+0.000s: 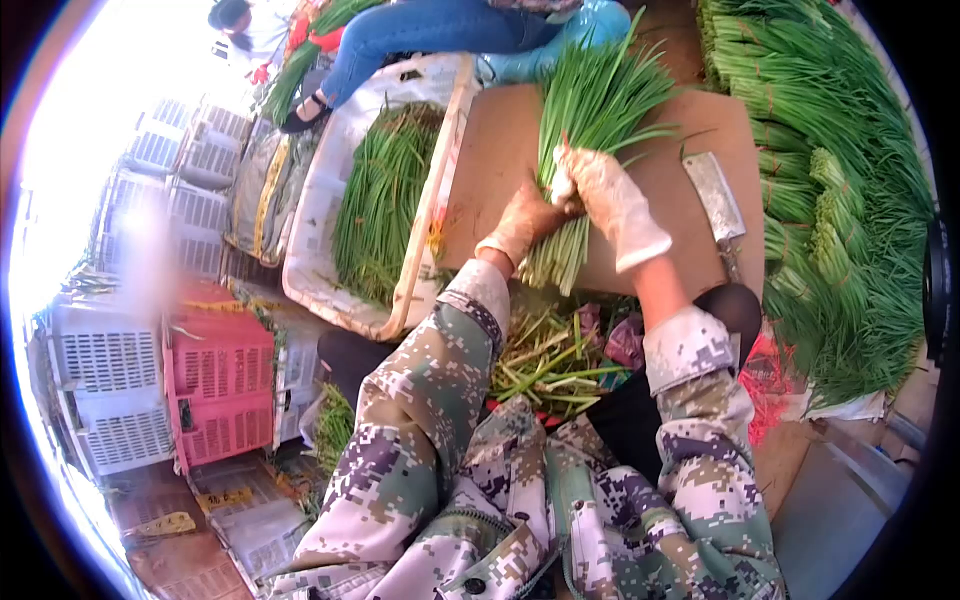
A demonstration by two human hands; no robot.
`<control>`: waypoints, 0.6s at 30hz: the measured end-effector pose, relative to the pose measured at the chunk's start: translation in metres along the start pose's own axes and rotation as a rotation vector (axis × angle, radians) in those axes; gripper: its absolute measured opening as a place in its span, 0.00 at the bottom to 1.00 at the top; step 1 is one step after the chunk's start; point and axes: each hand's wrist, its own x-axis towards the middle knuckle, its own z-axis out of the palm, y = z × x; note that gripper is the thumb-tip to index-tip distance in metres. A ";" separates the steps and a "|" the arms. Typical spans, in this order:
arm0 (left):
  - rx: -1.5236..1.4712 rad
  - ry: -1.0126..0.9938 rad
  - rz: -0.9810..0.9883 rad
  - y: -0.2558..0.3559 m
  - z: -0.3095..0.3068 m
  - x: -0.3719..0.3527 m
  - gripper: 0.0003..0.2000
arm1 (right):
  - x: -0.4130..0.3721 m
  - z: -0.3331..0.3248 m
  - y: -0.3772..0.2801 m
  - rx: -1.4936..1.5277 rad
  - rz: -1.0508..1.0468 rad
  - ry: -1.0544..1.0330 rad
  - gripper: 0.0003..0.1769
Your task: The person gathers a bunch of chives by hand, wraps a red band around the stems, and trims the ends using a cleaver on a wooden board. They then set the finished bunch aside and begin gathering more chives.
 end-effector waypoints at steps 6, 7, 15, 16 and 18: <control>0.343 0.106 0.100 -0.046 0.062 0.045 0.55 | -0.019 -0.008 -0.010 -0.226 -0.085 0.007 0.16; 0.359 0.091 0.097 -0.044 0.065 0.040 0.55 | -0.019 -0.008 -0.008 -0.261 -0.145 0.018 0.16; -0.140 0.050 -0.002 0.030 0.010 -0.011 0.52 | -0.035 -0.031 0.008 0.015 0.210 0.303 0.10; -0.224 0.038 0.091 0.025 0.009 -0.008 0.50 | -0.038 -0.036 0.017 -0.440 -0.010 0.285 0.10; -0.314 0.014 0.146 0.015 0.011 -0.003 0.47 | -0.043 -0.034 0.032 -0.706 -0.125 0.244 0.16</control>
